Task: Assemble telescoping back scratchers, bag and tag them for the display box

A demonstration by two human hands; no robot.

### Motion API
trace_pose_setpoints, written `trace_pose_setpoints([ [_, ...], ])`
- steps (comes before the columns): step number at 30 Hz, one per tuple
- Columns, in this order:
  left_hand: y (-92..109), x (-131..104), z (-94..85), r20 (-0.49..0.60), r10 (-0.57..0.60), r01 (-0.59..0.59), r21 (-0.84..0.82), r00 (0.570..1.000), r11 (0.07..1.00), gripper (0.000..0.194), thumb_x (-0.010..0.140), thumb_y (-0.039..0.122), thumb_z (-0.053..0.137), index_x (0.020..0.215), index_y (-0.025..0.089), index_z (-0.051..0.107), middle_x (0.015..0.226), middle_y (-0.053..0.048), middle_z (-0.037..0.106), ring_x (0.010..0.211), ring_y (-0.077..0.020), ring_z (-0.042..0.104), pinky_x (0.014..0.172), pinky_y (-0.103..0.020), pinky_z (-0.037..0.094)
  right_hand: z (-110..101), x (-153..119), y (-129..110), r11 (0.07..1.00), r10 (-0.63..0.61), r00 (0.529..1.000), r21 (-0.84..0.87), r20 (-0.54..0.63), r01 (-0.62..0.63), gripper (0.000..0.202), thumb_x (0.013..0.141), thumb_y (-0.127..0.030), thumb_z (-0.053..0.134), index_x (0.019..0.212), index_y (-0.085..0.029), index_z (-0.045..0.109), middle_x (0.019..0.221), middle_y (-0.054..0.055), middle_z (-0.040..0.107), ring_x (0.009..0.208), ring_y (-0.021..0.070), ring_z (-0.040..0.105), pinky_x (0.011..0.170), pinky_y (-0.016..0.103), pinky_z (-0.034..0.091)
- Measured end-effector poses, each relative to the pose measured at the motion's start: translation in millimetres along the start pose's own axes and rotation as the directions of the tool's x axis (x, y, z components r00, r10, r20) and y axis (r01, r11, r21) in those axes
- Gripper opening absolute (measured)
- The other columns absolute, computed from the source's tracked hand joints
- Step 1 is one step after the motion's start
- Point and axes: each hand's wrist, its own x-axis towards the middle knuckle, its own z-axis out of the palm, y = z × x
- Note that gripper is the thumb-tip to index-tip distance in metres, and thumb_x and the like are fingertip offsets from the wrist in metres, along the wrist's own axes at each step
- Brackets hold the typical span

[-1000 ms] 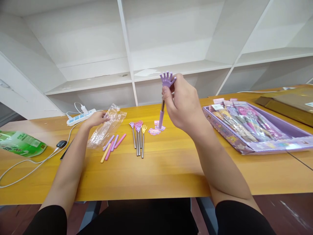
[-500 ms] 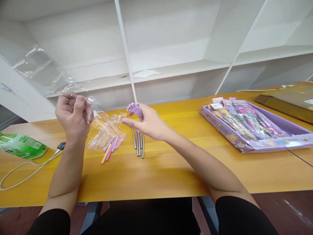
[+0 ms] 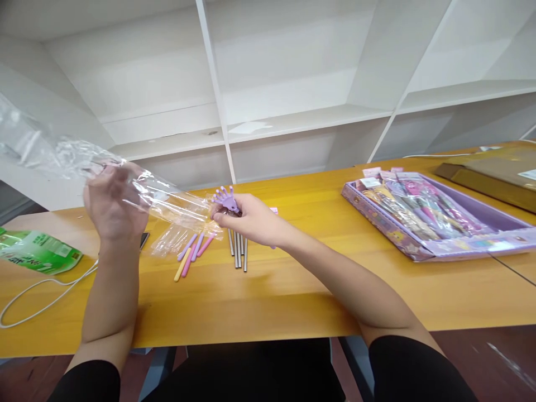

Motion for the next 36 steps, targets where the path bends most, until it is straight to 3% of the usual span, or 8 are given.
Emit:
trace_pose_setpoints([
  [2, -6, 3, -2.3, 0.253, -0.153, 0.175, -0.068, 0.955, 0.982, 0.043, 0.091, 0.065, 0.082, 0.1, 0.025, 0.067, 0.103, -0.004, 0.074, 0.058, -0.0098, 0.059, 0.038, -0.026, 0.041, -2, 1, 2, 1.0, 0.017, 0.999, 0.019, -0.043, -0.016, 0.022, 0.101, -0.039, 0.069, 0.09, -0.02, 0.068, 0.079, -0.001, 0.062, 0.068, 0.0122, 0.052, 0.059, 0.028, 0.04],
  [5, -15, -1, 1.2, 0.607, -0.23, 0.275, 0.019, 0.761, 0.961, 0.076, 0.074, 0.065, 0.099, 0.134, 0.027, 0.073, 0.134, -0.015, 0.075, 0.089, -0.0211, 0.078, 0.065, -0.032, 0.066, -5, 3, 7, 0.998, 0.048, 0.995, 0.044, -0.084, -0.045, 0.028, 0.101, -0.045, 0.07, 0.089, -0.02, 0.066, 0.079, 0.0, 0.062, 0.063, 0.0116, 0.052, 0.051, 0.027, 0.039],
  [8, -23, -13, 10.3, 0.695, -0.235, 0.251, 0.08, 0.68, 0.965, 0.093, 0.069, 0.051, 0.107, 0.149, 0.03, 0.066, 0.138, -0.016, 0.074, 0.116, -0.0314, 0.079, 0.093, -0.043, 0.07, -7, 3, 12, 0.995, 0.073, 0.993, 0.078, -0.095, -0.066, 0.035, 0.098, -0.053, 0.076, 0.089, -0.021, 0.065, 0.077, -0.001, 0.061, 0.058, 0.0111, 0.05, 0.044, 0.026, 0.036],
  [12, -26, -24, 19.4, 0.722, -0.285, 0.299, 0.112, 0.631, 0.948, 0.074, 0.076, 0.051, 0.103, 0.139, 0.033, 0.067, 0.108, -0.008, 0.079, 0.086, -0.0248, 0.08, 0.076, -0.04, 0.069, -8, 3, 14, 0.988, 0.049, 0.998, 0.147, -0.049, -0.041, 0.041, 0.095, -0.059, 0.08, 0.088, -0.022, 0.065, 0.073, -0.003, 0.055, 0.059, 0.0117, 0.049, 0.044, 0.026, 0.036],
  [17, -24, -26, 17.6, 0.711, -0.287, 0.28, 0.131, 0.642, 0.951, 0.072, 0.074, 0.045, 0.106, 0.134, 0.033, 0.068, 0.111, -0.008, 0.079, 0.086, -0.0235, 0.08, 0.07, -0.035, 0.067, -9, 4, 12, 0.984, -0.022, 0.999, 0.179, -0.034, 0.027, 0.045, 0.095, -0.062, 0.08, 0.085, -0.021, 0.063, 0.072, -0.004, 0.052, 0.062, 0.0109, 0.045, 0.052, 0.027, 0.036],
  [26, -28, -30, 17.3, 0.467, -0.172, 0.06, 0.246, 0.867, 0.967, 0.056, 0.077, 0.031, 0.102, 0.122, 0.029, 0.069, 0.116, -0.007, 0.077, 0.091, -0.0228, 0.081, 0.077, -0.038, 0.072, -24, -16, 2, 0.994, -0.053, 0.997, -0.098, -0.064, 0.047, 0.054, 0.114, -0.071, 0.042, 0.112, -0.023, 0.068, 0.091, 0.003, 0.055, 0.079, 0.0172, 0.052, 0.064, 0.032, 0.045],
  [32, -34, -29, 17.3, 0.478, -0.098, 0.076, 0.065, 0.873, 0.995, 0.055, 0.077, 0.026, 0.101, 0.123, 0.03, 0.071, 0.113, -0.004, 0.078, 0.086, -0.0215, 0.082, 0.074, -0.037, 0.075, -28, -32, -13, 0.966, -0.001, 0.998, -0.257, -0.066, -0.016, 0.052, 0.117, -0.066, 0.036, 0.09, -0.024, 0.048, 0.097, 0.003, 0.047, 0.084, 0.018, 0.049, 0.076, 0.036, 0.046],
  [36, -36, -28, 18.6, 0.502, -0.071, 0.108, -0.045, 0.862, 0.993, 0.06, 0.073, 0.025, 0.104, 0.124, 0.029, 0.073, 0.115, -0.002, 0.078, 0.085, -0.02, 0.083, 0.073, -0.031, 0.075, -27, -28, -16, 0.94, -0.027, 0.999, -0.341, -0.043, 0.011, 0.053, 0.119, -0.063, 0.03, 0.097, -0.023, 0.057, 0.1, 0.004, 0.045, 0.09, 0.0203, 0.049, 0.087, 0.039, 0.046],
])
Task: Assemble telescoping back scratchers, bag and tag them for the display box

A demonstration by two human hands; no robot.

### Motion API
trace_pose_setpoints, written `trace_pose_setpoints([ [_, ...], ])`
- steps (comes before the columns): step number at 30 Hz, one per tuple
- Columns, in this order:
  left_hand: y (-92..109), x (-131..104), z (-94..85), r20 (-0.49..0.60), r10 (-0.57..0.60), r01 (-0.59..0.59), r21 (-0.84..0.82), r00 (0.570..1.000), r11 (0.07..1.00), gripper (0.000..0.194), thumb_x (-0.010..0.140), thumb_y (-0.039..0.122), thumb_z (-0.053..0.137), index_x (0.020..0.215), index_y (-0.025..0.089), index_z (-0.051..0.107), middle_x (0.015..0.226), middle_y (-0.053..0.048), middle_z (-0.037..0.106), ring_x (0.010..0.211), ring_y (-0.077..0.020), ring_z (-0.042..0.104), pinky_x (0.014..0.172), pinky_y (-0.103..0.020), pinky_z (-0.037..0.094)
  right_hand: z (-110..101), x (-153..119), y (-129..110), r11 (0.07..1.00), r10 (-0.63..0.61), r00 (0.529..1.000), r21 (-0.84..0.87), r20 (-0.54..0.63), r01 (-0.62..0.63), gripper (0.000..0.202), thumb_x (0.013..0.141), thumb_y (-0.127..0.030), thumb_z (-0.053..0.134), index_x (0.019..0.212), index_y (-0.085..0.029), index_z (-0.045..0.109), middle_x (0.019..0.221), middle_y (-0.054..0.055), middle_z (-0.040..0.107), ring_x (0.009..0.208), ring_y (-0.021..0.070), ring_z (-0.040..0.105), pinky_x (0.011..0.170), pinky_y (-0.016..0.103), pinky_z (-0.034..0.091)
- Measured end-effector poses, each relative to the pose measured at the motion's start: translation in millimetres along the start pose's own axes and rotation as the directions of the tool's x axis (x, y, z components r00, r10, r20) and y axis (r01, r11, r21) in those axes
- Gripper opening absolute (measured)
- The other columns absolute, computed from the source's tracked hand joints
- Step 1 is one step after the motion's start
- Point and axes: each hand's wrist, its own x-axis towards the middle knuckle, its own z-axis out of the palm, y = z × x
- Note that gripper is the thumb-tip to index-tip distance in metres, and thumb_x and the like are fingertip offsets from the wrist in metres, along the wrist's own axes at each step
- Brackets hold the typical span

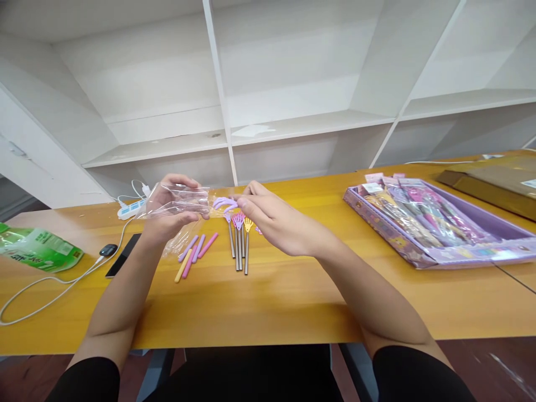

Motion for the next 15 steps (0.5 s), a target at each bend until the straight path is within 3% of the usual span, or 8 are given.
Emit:
trace_pose_setpoints([
  [4, -2, 1, -0.4, 0.01, -0.017, 0.018, -0.04, 1.0, 0.999, 0.064, 0.071, 0.028, 0.107, 0.125, 0.028, 0.073, 0.115, -0.003, 0.079, 0.083, -0.0209, 0.083, 0.073, -0.031, 0.074, 2, 6, 4, 0.993, -0.117, 0.993, -0.03, 0.005, 0.117, 0.051, 0.119, -0.059, 0.035, 0.124, -0.026, 0.074, 0.103, 0.006, 0.05, 0.101, 0.023, 0.053, 0.097, 0.04, 0.048],
  [8, 0, 1, 1.7, 0.005, -0.041, 0.041, -0.064, 0.999, 0.997, 0.063, 0.071, 0.032, 0.107, 0.124, 0.029, 0.073, 0.112, -0.003, 0.079, 0.082, -0.0203, 0.083, 0.073, -0.031, 0.073, 5, 9, 9, 0.99, -0.137, 0.987, -0.045, -0.08, 0.134, 0.054, 0.117, -0.054, 0.046, 0.159, -0.023, 0.061, 0.112, 0.008, 0.059, 0.106, 0.0237, 0.059, 0.103, 0.041, 0.05],
  [11, 3, -1, 5.2, 0.0, -0.066, 0.066, -0.044, 0.998, 0.997, 0.063, 0.07, 0.029, 0.108, 0.123, 0.029, 0.074, 0.112, -0.003, 0.078, 0.084, -0.0212, 0.082, 0.075, -0.033, 0.073, 7, 10, 12, 0.995, -0.099, 0.987, -0.003, -0.127, 0.099, 0.061, 0.114, -0.053, 0.055, 0.165, -0.018, 0.054, 0.109, 0.008, 0.062, 0.096, 0.0224, 0.061, 0.095, 0.042, 0.053],
  [15, 5, -4, 10.3, -0.055, -0.077, 0.078, 0.012, 0.995, 0.997, 0.061, 0.068, 0.023, 0.106, 0.121, 0.027, 0.076, 0.114, -0.004, 0.077, 0.09, -0.0224, 0.082, 0.077, -0.033, 0.072, 8, 10, 11, 0.994, -0.047, 0.994, 0.091, -0.097, 0.056, 0.068, 0.112, -0.051, 0.06, 0.169, -0.018, 0.047, 0.108, 0.006, 0.066, 0.093, 0.0213, 0.063, 0.09, 0.041, 0.055],
])
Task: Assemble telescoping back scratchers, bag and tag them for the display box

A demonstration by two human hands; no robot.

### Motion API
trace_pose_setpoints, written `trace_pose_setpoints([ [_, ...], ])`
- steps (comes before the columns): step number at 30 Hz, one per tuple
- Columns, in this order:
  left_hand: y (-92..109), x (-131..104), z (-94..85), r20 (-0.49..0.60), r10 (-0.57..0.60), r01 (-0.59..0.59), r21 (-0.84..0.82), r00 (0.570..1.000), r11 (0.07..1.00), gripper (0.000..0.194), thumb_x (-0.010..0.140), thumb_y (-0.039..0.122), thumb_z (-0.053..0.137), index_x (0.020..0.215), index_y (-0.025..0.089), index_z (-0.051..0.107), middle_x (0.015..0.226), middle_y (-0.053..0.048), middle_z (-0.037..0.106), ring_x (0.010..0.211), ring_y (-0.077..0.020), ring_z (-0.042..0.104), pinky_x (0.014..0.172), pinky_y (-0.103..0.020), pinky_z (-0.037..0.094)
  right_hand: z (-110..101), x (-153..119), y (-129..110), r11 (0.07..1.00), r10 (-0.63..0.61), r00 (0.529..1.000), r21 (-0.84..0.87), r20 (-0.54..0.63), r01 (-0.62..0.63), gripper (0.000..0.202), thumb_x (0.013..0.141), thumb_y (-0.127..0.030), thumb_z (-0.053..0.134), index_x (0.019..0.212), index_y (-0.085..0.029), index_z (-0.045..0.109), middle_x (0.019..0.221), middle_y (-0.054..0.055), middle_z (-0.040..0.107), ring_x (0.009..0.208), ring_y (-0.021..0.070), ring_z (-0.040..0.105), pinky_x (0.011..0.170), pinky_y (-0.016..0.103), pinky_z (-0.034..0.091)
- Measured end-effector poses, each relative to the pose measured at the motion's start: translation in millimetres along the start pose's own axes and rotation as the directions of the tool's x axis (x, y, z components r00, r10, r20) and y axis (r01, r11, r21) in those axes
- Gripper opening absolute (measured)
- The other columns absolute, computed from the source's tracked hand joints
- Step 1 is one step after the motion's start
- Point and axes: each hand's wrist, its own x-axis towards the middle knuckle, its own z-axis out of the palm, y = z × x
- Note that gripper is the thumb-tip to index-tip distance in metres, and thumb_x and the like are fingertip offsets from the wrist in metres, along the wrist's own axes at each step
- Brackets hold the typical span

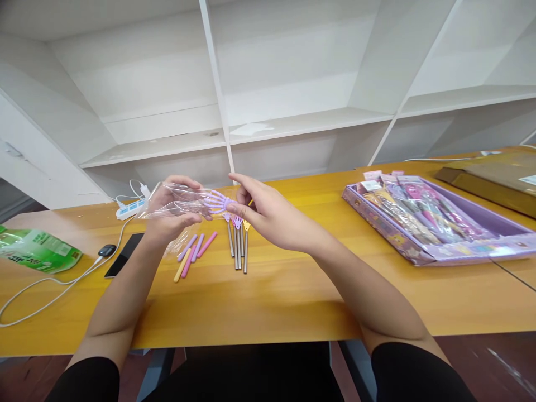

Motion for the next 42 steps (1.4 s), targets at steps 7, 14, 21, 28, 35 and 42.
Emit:
trace_pose_setpoints([
  [7, 3, 1, 7.6, 0.018, 0.043, -0.042, -0.039, 0.999, 0.998, 0.055, 0.076, 0.015, 0.099, 0.122, 0.026, 0.072, 0.112, -0.003, 0.078, 0.096, -0.0223, 0.082, 0.083, -0.034, 0.074, -2, 0, 2, 0.992, 0.058, 0.997, 0.11, 0.044, -0.063, 0.073, 0.109, -0.052, 0.065, 0.172, -0.022, 0.043, 0.107, 0.006, 0.069, 0.092, 0.0207, 0.066, 0.079, 0.038, 0.057],
  [14, 5, -5, 13.8, 0.097, 0.003, -0.006, 0.031, 0.995, 0.999, 0.054, 0.081, 0.019, 0.099, 0.127, 0.029, 0.073, 0.123, -0.004, 0.076, 0.099, -0.0194, 0.082, 0.084, -0.029, 0.073, -3, 0, 1, 0.983, 0.092, 0.995, 0.153, 0.035, -0.097, 0.085, 0.101, -0.051, 0.076, 0.173, -0.023, 0.04, 0.104, 0.004, 0.07, 0.088, 0.0205, 0.066, 0.071, 0.036, 0.056],
  [21, 0, -10, 29.8, 0.0, 0.037, -0.037, 0.093, 0.999, 0.995, 0.041, 0.092, 0.027, 0.093, 0.128, 0.029, 0.075, 0.107, -0.003, 0.079, 0.093, -0.0171, 0.082, 0.083, -0.027, 0.071, -2, 4, 2, 0.982, 0.106, 0.994, 0.156, 0.03, -0.11, 0.086, 0.096, -0.055, 0.082, 0.167, -0.023, 0.045, 0.111, 0.006, 0.069, 0.096, 0.022, 0.07, 0.077, 0.038, 0.06],
  [28, 7, 11, 0.4, -0.243, 0.107, -0.128, -0.071, 0.964, 0.989, 0.041, 0.086, 0.036, 0.098, 0.119, 0.028, 0.075, 0.096, 0.0, 0.076, 0.081, -0.0146, 0.077, 0.07, -0.025, 0.07, -39, 5, 9, 0.984, 0.16, 0.976, 0.051, 0.15, -0.17, 0.046, 0.098, -0.06, 0.078, 0.125, -0.023, 0.07, 0.097, 0.005, 0.074, 0.084, 0.019, 0.068, 0.07, 0.035, 0.056],
  [35, 24, 18, -29.2, -0.219, 0.024, -0.055, -0.133, 0.975, 0.99, 0.04, 0.091, 0.054, 0.09, 0.119, 0.026, 0.079, 0.102, -0.006, 0.081, 0.092, -0.0222, 0.082, 0.078, -0.032, 0.076, -57, 8, 16, 0.993, 0.118, 0.99, 0.003, -0.084, -0.118, 0.042, 0.095, -0.063, 0.081, 0.096, -0.021, 0.074, 0.081, 0.006, 0.074, 0.076, 0.0179, 0.064, 0.061, 0.033, 0.043],
  [42, 24, 14, -28.3, -0.19, -0.015, -0.006, -0.11, 0.982, 0.994, 0.037, 0.093, 0.046, 0.092, 0.119, 0.024, 0.079, 0.103, -0.006, 0.084, 0.095, -0.0245, 0.085, 0.079, -0.033, 0.076, -56, 9, 17, 0.993, 0.116, 0.992, -0.003, -0.058, -0.116, 0.046, 0.094, -0.066, 0.081, 0.096, -0.02, 0.076, 0.081, 0.007, 0.074, 0.075, 0.0177, 0.063, 0.061, 0.034, 0.042],
])
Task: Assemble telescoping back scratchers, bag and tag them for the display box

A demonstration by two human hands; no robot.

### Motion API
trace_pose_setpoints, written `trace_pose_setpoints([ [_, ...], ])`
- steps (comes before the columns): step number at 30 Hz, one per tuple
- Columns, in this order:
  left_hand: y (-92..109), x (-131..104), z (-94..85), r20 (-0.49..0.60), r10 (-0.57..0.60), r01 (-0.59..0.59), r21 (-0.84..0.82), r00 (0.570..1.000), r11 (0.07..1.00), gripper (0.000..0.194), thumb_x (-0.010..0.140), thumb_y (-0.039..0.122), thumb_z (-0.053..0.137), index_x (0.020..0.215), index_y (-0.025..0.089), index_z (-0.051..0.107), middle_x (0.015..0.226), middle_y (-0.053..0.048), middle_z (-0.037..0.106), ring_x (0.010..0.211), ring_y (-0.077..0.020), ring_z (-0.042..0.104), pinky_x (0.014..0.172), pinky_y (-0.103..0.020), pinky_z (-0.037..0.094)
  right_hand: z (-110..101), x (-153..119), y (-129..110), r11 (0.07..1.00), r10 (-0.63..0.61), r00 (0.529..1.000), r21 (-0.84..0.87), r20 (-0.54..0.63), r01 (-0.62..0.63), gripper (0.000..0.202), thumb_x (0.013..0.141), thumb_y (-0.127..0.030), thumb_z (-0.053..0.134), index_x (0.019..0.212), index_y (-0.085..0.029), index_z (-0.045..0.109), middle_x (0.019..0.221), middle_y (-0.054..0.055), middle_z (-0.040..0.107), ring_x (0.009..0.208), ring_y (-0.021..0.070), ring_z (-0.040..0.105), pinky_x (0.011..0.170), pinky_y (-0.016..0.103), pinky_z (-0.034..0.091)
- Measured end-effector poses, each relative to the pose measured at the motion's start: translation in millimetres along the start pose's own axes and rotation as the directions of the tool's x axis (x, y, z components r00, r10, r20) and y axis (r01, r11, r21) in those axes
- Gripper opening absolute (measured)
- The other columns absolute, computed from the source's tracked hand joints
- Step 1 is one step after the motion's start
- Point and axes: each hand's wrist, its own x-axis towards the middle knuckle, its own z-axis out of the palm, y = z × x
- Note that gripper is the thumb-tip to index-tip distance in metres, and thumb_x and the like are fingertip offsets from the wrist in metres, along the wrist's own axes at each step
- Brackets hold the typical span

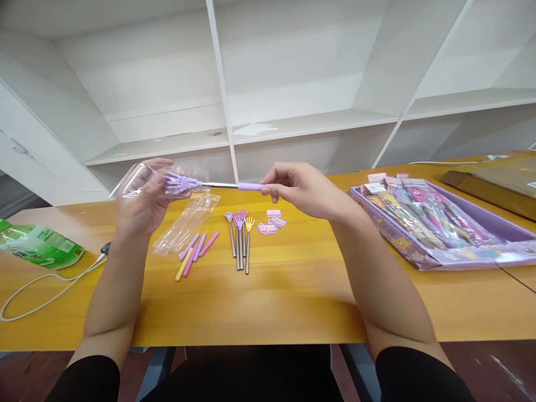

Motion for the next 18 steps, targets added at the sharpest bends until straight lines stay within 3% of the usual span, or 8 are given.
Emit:
trace_pose_setpoints([
  [6, -2, -3, 9.1, -0.019, -0.046, 0.046, 0.014, 0.999, 0.999, 0.04, 0.09, 0.048, 0.095, 0.115, 0.022, 0.078, 0.106, -0.008, 0.085, 0.096, -0.0248, 0.086, 0.079, -0.031, 0.075, 4, 2, 1, 0.999, 0.041, 0.995, -0.025, -0.091, -0.044, 0.051, 0.088, -0.071, 0.084, 0.096, -0.021, 0.078, 0.078, 0.005, 0.069, 0.073, 0.0176, 0.059, 0.057, 0.033, 0.038],
  [12, -5, -5, 21.0, -0.053, -0.079, 0.077, -0.045, 0.995, 0.996, 0.041, 0.086, 0.049, 0.098, 0.108, 0.021, 0.077, 0.108, -0.007, 0.087, 0.096, -0.0226, 0.086, 0.085, -0.031, 0.075, 13, 3, 1, 1.0, -0.023, 0.98, -0.013, -0.199, 0.021, 0.044, 0.088, -0.065, 0.087, 0.096, -0.023, 0.077, 0.077, 0.004, 0.069, 0.076, 0.0193, 0.065, 0.067, 0.037, 0.048],
  [18, -8, -10, 33.0, -0.012, -0.131, 0.128, -0.139, 0.991, 0.982, 0.035, 0.088, 0.043, 0.098, 0.105, 0.018, 0.079, 0.112, -0.009, 0.087, 0.099, -0.0242, 0.087, 0.089, -0.034, 0.075, 16, 5, 5, 0.999, -0.038, 0.973, 0.001, -0.226, 0.039, 0.035, 0.089, -0.056, 0.088, 0.098, -0.023, 0.076, 0.081, 0.004, 0.071, 0.078, 0.0198, 0.067, 0.072, 0.039, 0.054],
])
